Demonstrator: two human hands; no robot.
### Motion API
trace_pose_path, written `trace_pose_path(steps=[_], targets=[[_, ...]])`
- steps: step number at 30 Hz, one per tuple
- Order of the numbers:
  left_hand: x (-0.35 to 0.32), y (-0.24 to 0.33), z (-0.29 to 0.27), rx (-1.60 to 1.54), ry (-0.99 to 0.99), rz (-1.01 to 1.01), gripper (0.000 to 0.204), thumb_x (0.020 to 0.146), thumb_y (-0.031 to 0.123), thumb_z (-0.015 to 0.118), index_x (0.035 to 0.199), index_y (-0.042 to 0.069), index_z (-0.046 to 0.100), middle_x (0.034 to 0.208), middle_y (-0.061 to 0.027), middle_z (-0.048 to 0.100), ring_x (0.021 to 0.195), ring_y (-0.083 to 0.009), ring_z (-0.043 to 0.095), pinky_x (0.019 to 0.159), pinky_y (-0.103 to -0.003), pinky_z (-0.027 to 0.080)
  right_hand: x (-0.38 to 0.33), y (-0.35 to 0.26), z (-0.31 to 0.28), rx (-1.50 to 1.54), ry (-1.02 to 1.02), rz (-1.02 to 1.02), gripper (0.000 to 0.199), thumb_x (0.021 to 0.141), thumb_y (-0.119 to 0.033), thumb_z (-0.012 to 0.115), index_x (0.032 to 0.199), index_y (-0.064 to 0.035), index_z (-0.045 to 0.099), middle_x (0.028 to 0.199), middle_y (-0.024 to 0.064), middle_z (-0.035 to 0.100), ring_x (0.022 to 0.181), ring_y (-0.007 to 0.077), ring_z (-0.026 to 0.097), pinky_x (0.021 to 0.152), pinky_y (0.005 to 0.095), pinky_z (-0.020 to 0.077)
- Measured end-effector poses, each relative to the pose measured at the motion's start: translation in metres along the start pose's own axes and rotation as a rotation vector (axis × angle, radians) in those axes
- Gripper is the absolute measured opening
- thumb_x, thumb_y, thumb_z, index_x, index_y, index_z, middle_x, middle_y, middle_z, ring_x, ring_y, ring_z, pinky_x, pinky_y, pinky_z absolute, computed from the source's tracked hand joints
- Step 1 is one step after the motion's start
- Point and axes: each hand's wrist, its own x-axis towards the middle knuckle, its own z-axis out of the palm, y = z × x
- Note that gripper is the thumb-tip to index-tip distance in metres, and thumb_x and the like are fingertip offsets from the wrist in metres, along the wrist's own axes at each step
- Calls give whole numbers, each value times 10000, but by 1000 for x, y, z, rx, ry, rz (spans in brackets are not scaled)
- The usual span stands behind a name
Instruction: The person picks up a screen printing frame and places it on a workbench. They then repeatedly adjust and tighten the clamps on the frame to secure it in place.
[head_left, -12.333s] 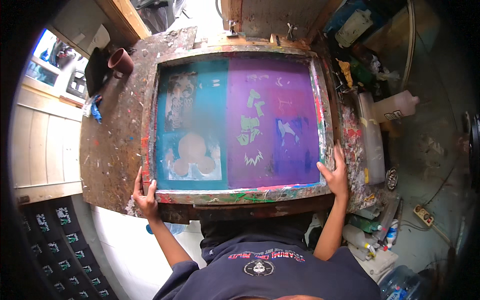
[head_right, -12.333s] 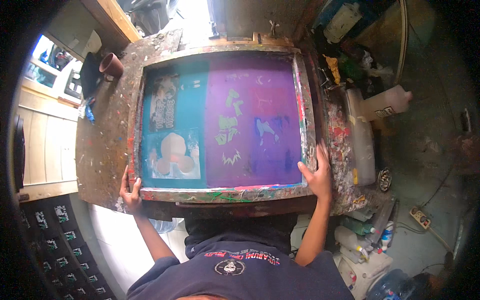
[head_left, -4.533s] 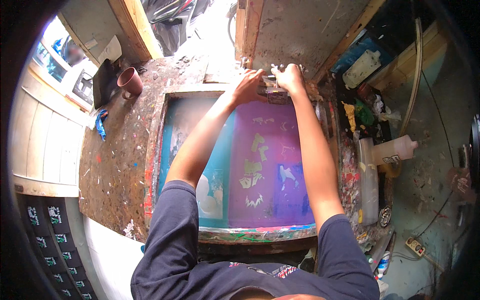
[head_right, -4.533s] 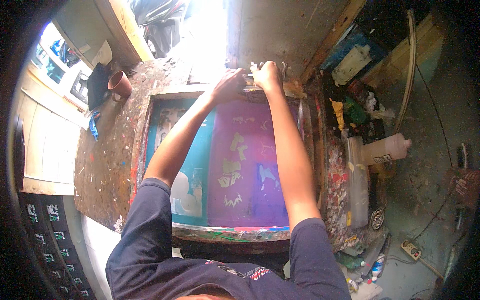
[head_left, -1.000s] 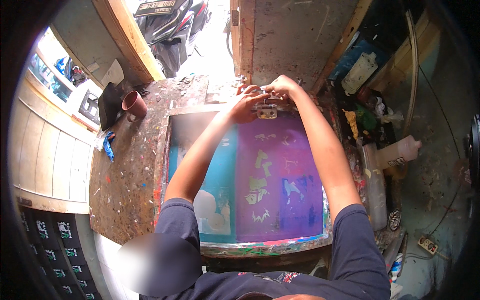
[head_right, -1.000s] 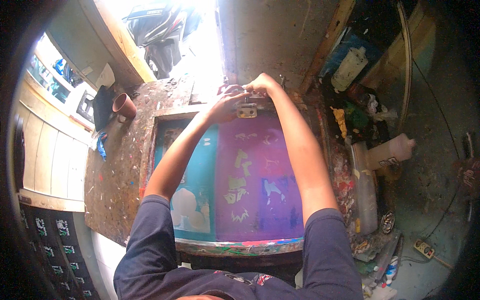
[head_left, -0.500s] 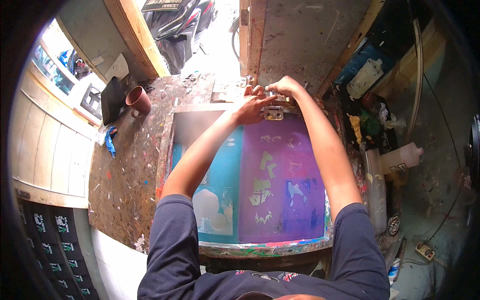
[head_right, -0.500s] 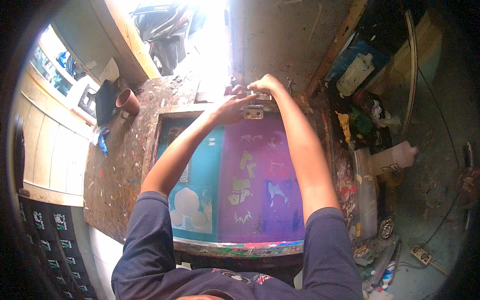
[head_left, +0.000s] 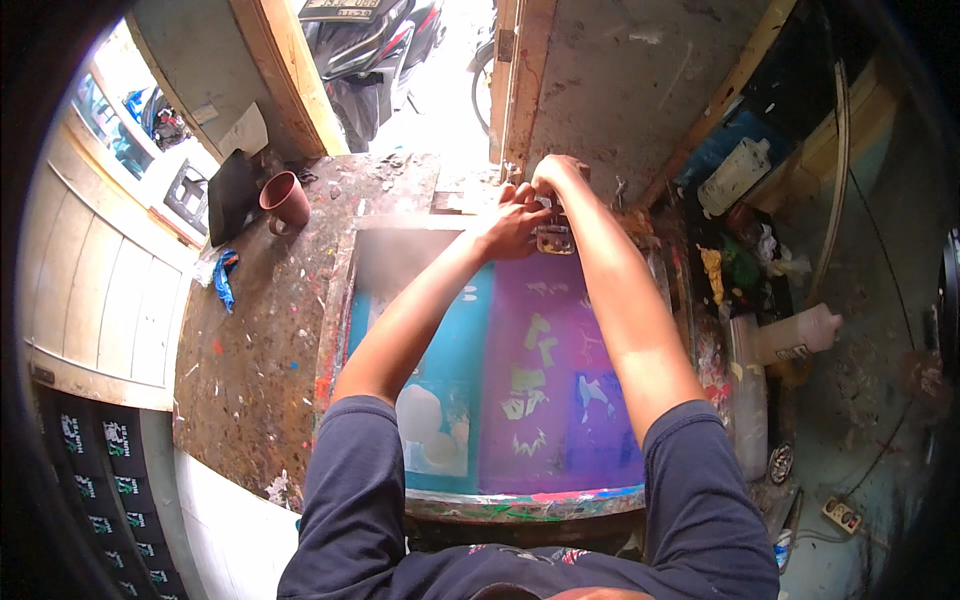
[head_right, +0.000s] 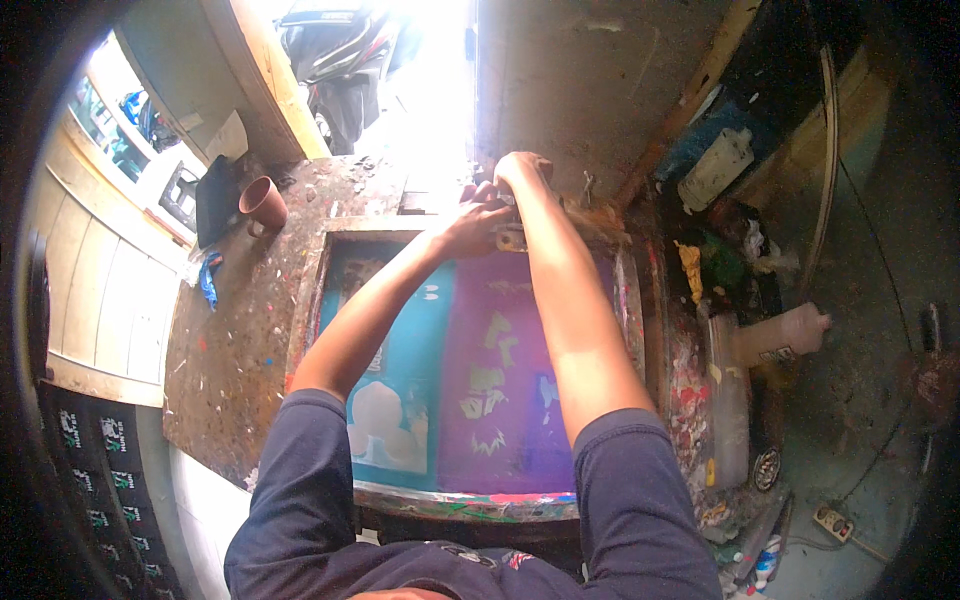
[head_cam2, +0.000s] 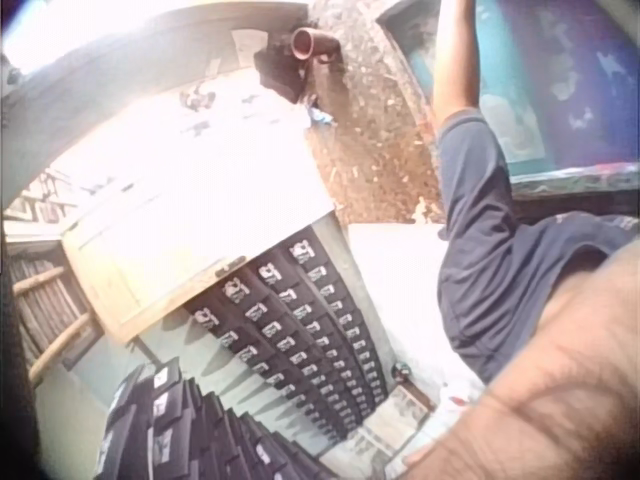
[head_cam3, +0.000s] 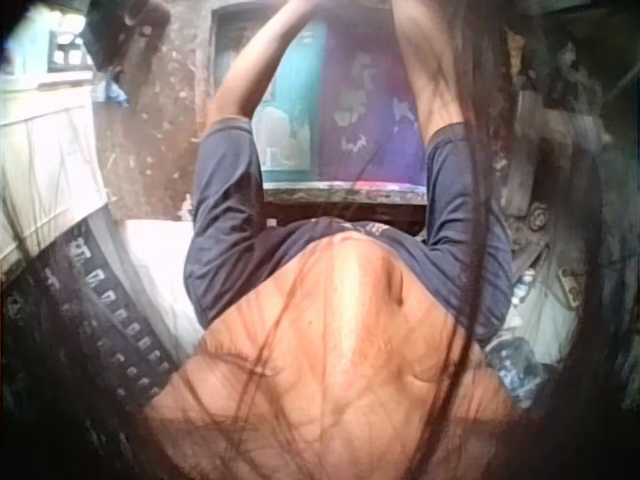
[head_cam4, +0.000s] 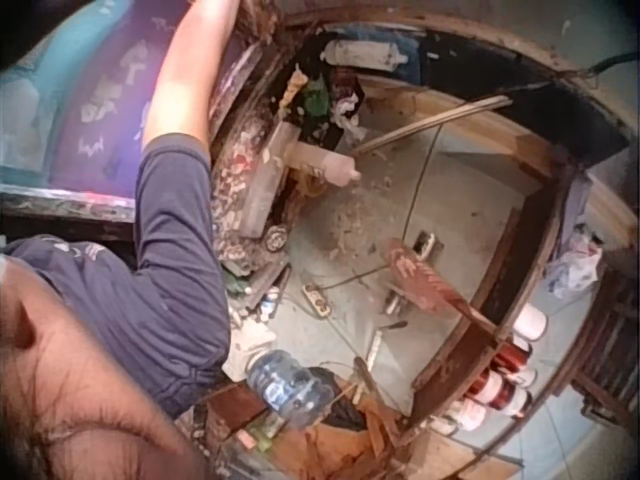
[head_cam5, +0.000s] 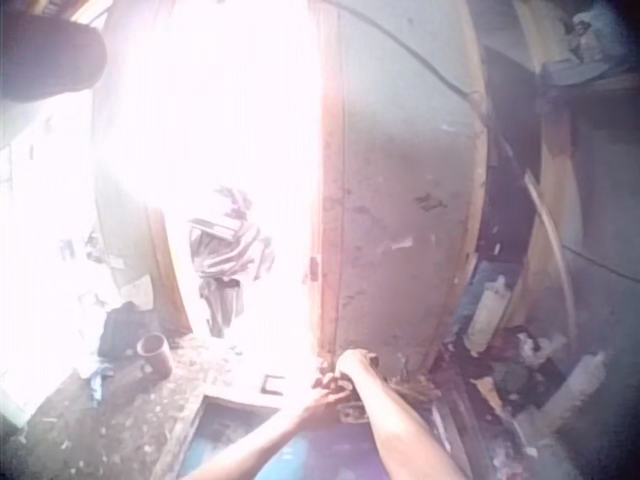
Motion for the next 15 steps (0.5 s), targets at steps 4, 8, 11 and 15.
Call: trace_pose_path(steps=[4,8,11,15], targets=[[0,0,3,15,-59,-37,642,738,269,672,1359,177,539,1137,-94,629,1243,-252,416,1018,-429,323,2,42,-10,468,-326,-313,307,823,-350,679,713,-72,610,647,26,558,490,144,490,441,311,402],[0,0,0,-13,-74,-44,729,777,290,655,1466,241,423,1147,-89,634,1269,-242,404,1048,-431,306,2,72,0,498,-376,-505,560,899,-639,564,931,-80,582,567,-27,460,443,79,377,389,265,286],[2,0,-4,-33,-93,-36,748,794,340,687,1480,275,394,1244,-95,601,1281,-280,400,1047,-463,311,2,79,2,455,-408,-488,702,827,-710,595,962,-23,637,704,15,575,500,96,471,433,267,400],[3,2,-8,-32,-198,-94,736,815,363,691,1480,288,386,1324,-95,579,1323,-306,376,1069,-489,300,3,85,5,578,-460,-452,668,836,-725,561,822,-65,661,622,-3,564,426,71,433,396,255,380]])
